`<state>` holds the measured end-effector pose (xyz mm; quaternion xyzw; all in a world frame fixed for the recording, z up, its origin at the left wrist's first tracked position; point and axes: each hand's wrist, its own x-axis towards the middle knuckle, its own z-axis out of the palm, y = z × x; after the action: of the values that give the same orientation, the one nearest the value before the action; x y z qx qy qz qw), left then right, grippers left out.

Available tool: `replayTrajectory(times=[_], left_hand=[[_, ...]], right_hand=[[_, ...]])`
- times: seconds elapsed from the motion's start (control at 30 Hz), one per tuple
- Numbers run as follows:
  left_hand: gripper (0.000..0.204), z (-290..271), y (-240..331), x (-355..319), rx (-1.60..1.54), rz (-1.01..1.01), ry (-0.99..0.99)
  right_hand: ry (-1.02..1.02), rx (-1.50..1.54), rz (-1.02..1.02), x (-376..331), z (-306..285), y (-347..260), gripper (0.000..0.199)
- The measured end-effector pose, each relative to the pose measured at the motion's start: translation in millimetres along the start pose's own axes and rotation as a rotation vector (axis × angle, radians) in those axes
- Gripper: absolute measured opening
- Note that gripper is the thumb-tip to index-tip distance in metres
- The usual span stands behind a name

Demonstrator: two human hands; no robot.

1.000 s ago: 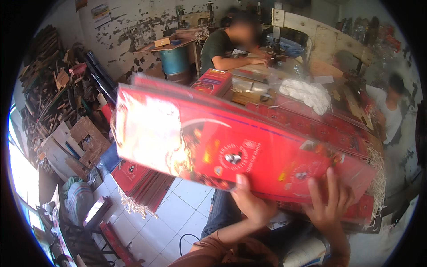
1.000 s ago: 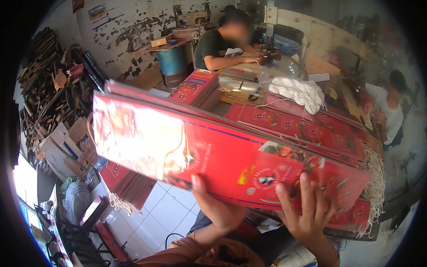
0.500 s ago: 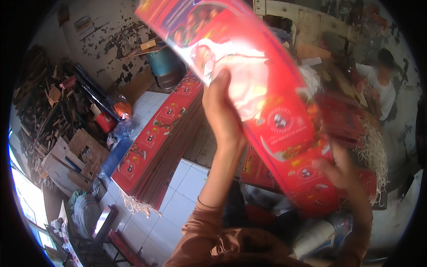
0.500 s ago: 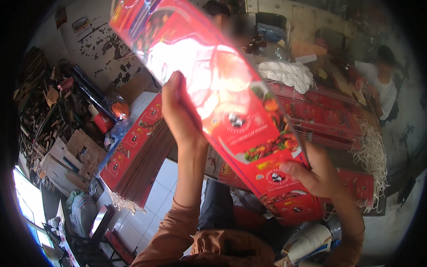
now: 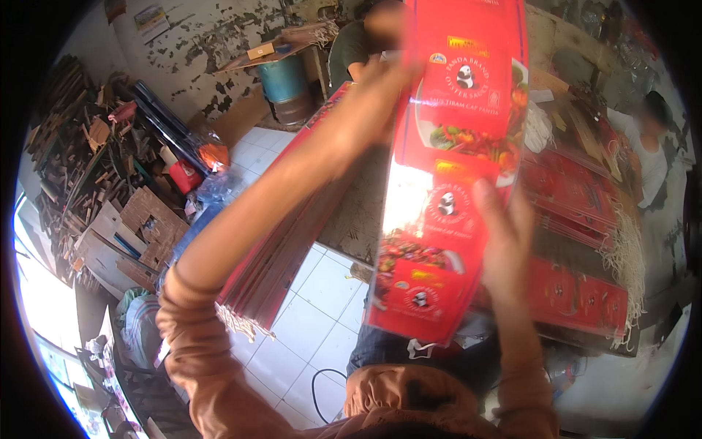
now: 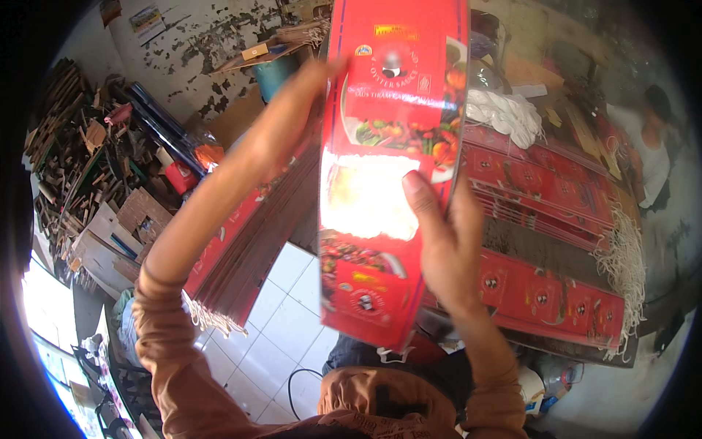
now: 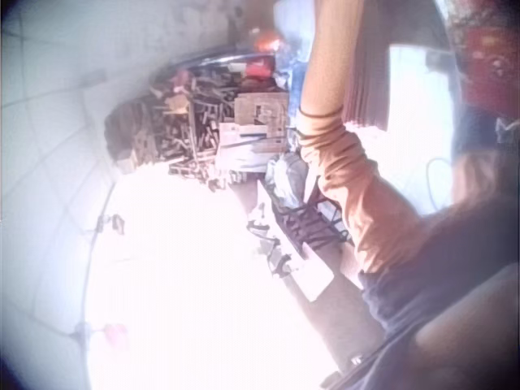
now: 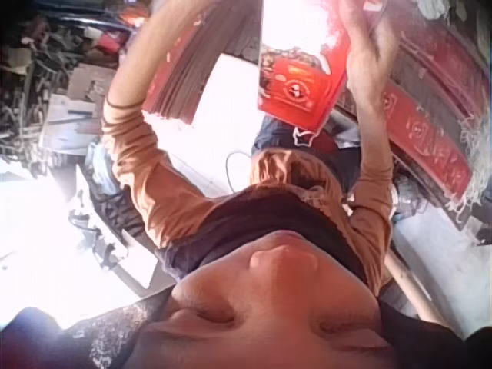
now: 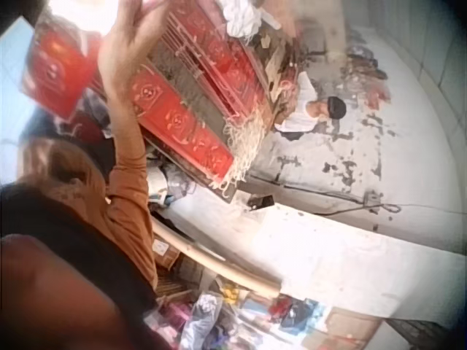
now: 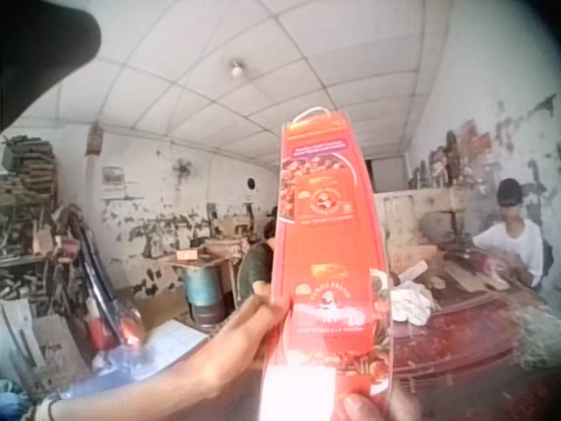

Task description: The person threads a white string through pre-punched holes on the spine of red rectangular items and ties knots to secure them. They repeat this process for multiple items, stacking the finished ones on the table.

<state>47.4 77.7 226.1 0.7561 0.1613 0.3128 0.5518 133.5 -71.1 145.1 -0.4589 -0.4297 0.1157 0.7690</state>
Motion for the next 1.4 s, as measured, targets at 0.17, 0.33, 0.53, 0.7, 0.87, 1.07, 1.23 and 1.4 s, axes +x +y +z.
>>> replayTrajectory(times=[0.17,0.33,0.53,0.7,0.87,1.07,1.23,1.4], left_hand=[[0.030,-37.6,-29.0,-66.9,0.122,0.006,0.077],[0.027,-103.9,-26.8,-56.2,0.154,-0.126,0.190],[0.029,-170.3,-49.7,-51.7,0.265,-0.248,0.212],[0.033,-184.5,-78.9,-54.7,0.218,-0.344,0.201],[0.034,-194.2,-90.4,-68.2,0.301,-0.400,0.172],[0.031,-194.2,-108.3,-71.7,0.313,-0.433,0.157],[0.032,-205.1,-113.5,-74.8,0.293,-0.444,0.107],[0.035,-226.0,-107.1,-71.7,0.609,-0.478,-0.018]], right_hand=[[-0.019,0.061,-0.018,-9.0,65.0,22.4,0.032],[-0.152,0.091,-0.051,3.9,128.8,51.9,0.039],[-0.543,0.106,0.285,17.6,160.0,68.7,0.051],[-0.605,0.028,0.439,15.1,170.3,87.3,0.048],[-0.688,0.017,0.506,0.7,175.1,105.8,0.047],[-0.724,-0.073,0.550,1.2,164.9,106.5,0.046],[-0.763,-0.081,0.576,5.4,163.7,104.9,0.040],[-0.775,-0.062,0.520,6.6,161.9,117.7,0.041]])
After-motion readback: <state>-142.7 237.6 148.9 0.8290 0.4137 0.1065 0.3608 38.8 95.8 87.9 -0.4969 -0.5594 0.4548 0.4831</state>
